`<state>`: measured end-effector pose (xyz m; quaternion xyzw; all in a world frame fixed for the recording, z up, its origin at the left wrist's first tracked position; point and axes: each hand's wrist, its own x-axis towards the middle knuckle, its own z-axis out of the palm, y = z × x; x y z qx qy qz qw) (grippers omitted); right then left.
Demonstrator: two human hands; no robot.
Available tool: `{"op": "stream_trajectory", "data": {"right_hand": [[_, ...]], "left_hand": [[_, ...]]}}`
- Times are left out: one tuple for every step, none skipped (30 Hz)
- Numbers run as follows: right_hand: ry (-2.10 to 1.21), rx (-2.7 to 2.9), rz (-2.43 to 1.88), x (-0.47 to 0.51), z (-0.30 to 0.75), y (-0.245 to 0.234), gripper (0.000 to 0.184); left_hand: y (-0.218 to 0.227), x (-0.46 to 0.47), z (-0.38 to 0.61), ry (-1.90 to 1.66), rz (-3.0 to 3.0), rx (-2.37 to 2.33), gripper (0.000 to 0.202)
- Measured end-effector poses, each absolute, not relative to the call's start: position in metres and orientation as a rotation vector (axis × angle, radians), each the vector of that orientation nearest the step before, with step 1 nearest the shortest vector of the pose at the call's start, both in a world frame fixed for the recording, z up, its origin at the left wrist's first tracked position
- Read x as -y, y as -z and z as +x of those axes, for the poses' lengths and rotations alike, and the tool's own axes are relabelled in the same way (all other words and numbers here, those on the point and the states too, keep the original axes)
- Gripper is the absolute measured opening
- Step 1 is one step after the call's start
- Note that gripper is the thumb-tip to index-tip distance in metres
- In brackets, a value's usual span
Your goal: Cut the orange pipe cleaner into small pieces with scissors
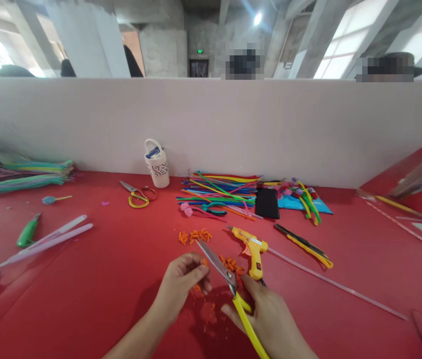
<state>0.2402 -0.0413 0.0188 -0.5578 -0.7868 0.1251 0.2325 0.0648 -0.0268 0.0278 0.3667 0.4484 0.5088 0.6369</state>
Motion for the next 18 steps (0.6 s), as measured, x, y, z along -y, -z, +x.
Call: {"op": "stream_trajectory", "data": {"right_hand": [[-0.272,2.195,-1.515,0.042,0.241,-0.017,0.027],[-0.214,2.218,-1.498,0.042,0.242,-0.015,0.027],[-0.167,2.235,-1.485,0.043,0.242,-0.012,0.027],[-0.127,2.251,-1.477,0.043,0.242,-0.01,0.028],[-0.094,2.264,-1.469,0.043,0.243,-0.008,0.028],[-0.063,2.278,-1.463,0.043,0.243,-0.006,0.029],[-0.039,2.293,-1.456,0.043,0.243,-0.004,0.029],[-0.021,2.305,-1.45,0.044,0.244,-0.003,0.029],[-0.014,2.316,-1.447,0.044,0.244,-0.003,0.03],[-0.017,2.326,-1.446,0.044,0.244,-0.003,0.03],[-0.029,2.337,-1.448,0.044,0.244,-0.003,0.03],[-0.044,2.348,-1.449,0.044,0.244,-0.003,0.029],[-0.06,2.359,-1.449,0.044,0.244,-0.003,0.029],[-0.069,2.368,-1.45,0.044,0.243,-0.002,0.028],[-0.072,2.374,-1.448,0.044,0.243,-0.002,0.028],[-0.069,2.375,-1.443,0.044,0.243,-0.002,0.027],[-0.065,2.375,-1.436,0.045,0.243,-0.001,0.028],[-0.058,2.371,-1.426,0.045,0.243,-0.001,0.027]], "left_hand": [[-0.029,0.026,0.063,-1.198,0.831,-1.013,0.013],[-0.03,0.026,0.062,-1.231,0.829,-1.003,0.013],[-0.031,0.025,0.06,-1.259,0.829,-0.994,0.013],[-0.031,0.025,0.06,-1.28,0.827,-0.99,0.012],[-0.032,0.026,0.059,-1.297,0.823,-0.989,0.012],[-0.032,0.026,0.058,-1.313,0.817,-0.988,0.011],[-0.032,0.026,0.058,-1.324,0.812,-0.984,0.01],[-0.032,0.026,0.057,-1.333,0.809,-0.977,0.009],[-0.032,0.026,0.057,-1.339,0.81,-0.968,0.008],[-0.031,0.026,0.057,-1.344,0.811,-0.958,0.007],[-0.031,0.026,0.056,-1.347,0.813,-0.947,0.006],[-0.031,0.026,0.056,-1.347,0.814,-0.938,0.005],[-0.03,0.026,0.056,-1.346,0.817,-0.931,0.005],[-0.03,0.026,0.056,-1.345,0.819,-0.923,0.005],[-0.03,0.026,0.056,-1.345,0.82,-0.917,0.005],[-0.031,0.026,0.056,-1.346,0.82,-0.912,0.005],[-0.031,0.027,0.056,-1.347,0.82,-0.911,0.005],[-0.031,0.027,0.056,-1.348,0.82,-0.912,0.005]]}}
